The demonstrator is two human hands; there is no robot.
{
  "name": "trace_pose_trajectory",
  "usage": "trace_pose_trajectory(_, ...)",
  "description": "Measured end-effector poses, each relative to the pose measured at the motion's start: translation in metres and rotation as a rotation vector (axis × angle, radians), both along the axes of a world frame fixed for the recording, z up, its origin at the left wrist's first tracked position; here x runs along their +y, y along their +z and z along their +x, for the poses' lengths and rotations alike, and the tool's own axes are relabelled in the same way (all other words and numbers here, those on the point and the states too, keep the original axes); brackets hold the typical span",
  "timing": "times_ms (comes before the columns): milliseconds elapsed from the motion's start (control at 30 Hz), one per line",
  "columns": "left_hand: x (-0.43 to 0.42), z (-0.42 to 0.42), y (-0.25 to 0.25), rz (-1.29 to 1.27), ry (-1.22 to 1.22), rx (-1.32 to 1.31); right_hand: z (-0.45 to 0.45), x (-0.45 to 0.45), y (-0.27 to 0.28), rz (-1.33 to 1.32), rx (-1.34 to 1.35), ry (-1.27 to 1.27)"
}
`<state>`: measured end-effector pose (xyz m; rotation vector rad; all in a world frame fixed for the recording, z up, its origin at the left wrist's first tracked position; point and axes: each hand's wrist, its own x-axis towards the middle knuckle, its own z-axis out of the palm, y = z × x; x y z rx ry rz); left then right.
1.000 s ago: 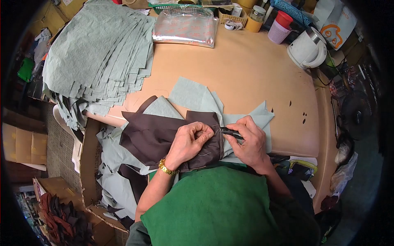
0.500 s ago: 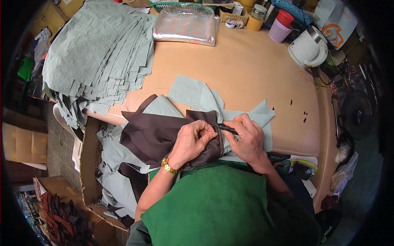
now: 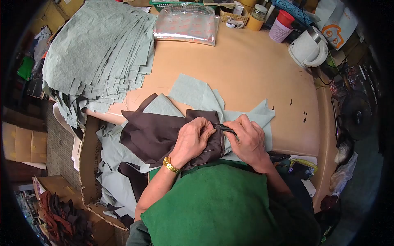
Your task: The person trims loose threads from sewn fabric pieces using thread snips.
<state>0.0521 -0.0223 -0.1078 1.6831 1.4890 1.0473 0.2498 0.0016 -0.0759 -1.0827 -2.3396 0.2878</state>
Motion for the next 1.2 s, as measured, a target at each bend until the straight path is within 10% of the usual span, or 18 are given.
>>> trace_pose_trajectory(367,-0.003,-0.007,0.002,-0.112,-0.098,-0.143,0.000,0.002,-0.022,0.049,0.206,-0.047)
trace_pose_trajectory(433,-0.006,-0.021,0.010,-0.407,-0.173,-0.651,-0.004,0.005,-0.017,-0.044,0.294,-0.143)
trace_pose_trajectory(567,-0.046,-0.102,0.039,-0.026,0.070,-1.141,0.008,0.015,-0.010,-0.114,0.324,-0.307)
trace_pose_trajectory(667,-0.071,-0.167,0.060,0.363,-0.298,-2.080,0.024,0.026,-0.023,-0.141,0.359,-0.245)
trace_pose_trajectory(833,-0.101,-0.237,0.065,0.621,-0.060,-1.175,0.020,0.041,-0.010,-0.281,0.350,-0.227)
trace_pose_trajectory(933,-0.097,-0.216,0.055,0.512,1.047,0.868,0.016,0.045,-0.007,-0.458,0.411,-0.170)
trace_pose_trajectory(1000,-0.077,-0.162,0.067,0.319,0.607,-0.120,0.009,0.040,-0.004,-0.535,0.445,-0.077)
trace_pose_trajectory(1200,-0.016,-0.006,0.046,0.230,-0.012,0.295,-0.005,0.020,0.011,-0.445,0.478,-0.109)
